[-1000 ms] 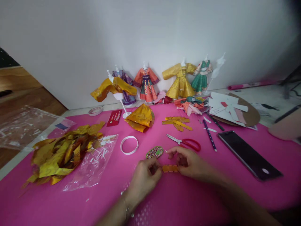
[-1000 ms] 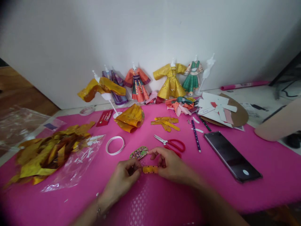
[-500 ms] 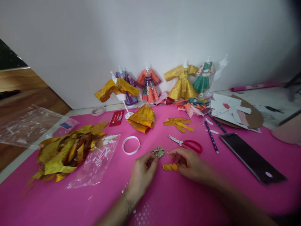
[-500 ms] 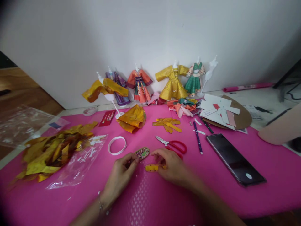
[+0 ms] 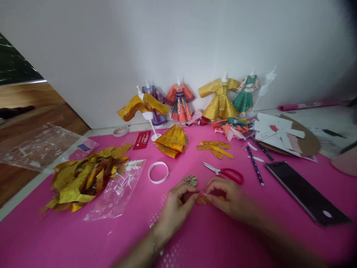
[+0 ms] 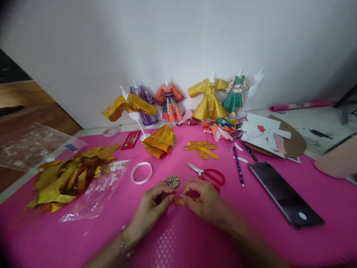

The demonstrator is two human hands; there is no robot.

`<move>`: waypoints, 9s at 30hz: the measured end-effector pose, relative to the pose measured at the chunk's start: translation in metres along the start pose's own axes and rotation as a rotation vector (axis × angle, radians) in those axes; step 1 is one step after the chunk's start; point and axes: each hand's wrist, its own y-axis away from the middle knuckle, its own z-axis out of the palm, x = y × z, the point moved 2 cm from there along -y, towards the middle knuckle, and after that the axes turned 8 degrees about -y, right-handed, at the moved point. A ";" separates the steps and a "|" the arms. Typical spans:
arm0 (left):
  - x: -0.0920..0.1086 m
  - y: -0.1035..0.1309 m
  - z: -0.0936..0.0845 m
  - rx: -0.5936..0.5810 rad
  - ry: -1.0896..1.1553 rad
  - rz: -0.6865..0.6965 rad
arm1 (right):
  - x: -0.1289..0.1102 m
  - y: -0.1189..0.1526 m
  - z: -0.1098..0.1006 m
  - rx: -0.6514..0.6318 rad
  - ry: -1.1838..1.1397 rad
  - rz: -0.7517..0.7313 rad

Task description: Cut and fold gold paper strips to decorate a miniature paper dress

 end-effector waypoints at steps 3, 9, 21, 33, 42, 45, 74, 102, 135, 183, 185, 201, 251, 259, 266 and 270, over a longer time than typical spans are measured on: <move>0.000 0.002 0.002 -0.025 -0.010 0.019 | -0.002 0.000 0.001 -0.016 -0.018 -0.005; 0.002 0.004 0.005 -0.050 -0.033 0.021 | -0.002 -0.001 0.004 -0.039 -0.014 -0.010; 0.003 0.003 0.005 -0.040 -0.065 0.021 | 0.007 -0.001 0.007 -0.075 0.017 -0.025; 0.000 0.003 0.005 -0.001 -0.128 0.091 | 0.011 0.000 0.012 -0.090 0.045 -0.031; -0.006 0.002 0.002 0.123 -0.287 0.197 | 0.016 -0.003 0.002 0.060 0.181 -0.125; -0.004 0.006 0.001 0.136 -0.392 0.282 | 0.022 -0.003 0.002 0.096 0.226 -0.176; 0.004 0.091 -0.173 0.320 -1.162 0.061 | 0.036 -0.001 0.004 0.077 0.347 -0.349; -0.031 0.109 -0.192 -0.021 -1.461 -0.343 | 0.051 -0.002 -0.002 0.064 0.409 -0.411; -0.038 0.151 -0.196 0.251 -1.250 -0.241 | 0.050 0.001 -0.003 0.083 0.426 -0.458; 0.023 0.112 -0.065 0.097 -0.921 0.237 | 0.030 0.000 -0.005 0.070 0.527 -0.298; 0.027 0.106 -0.054 0.001 -0.687 -0.003 | 0.029 0.001 -0.001 0.053 0.534 -0.286; 0.009 0.046 0.023 -0.274 0.205 -0.338 | 0.013 -0.002 0.003 0.161 0.320 -0.299; 0.014 0.012 0.017 -0.186 0.553 -0.299 | -0.008 0.002 0.014 0.050 -0.365 -0.097; 0.014 0.010 0.025 -0.452 0.782 -0.377 | -0.002 0.000 0.008 0.112 -0.431 0.000; 0.016 0.015 0.022 -0.528 0.733 -0.407 | -0.003 -0.004 0.003 0.166 -0.510 0.059; 0.020 0.017 0.022 -0.577 0.764 -0.447 | -0.001 -0.005 0.002 0.187 -0.552 0.097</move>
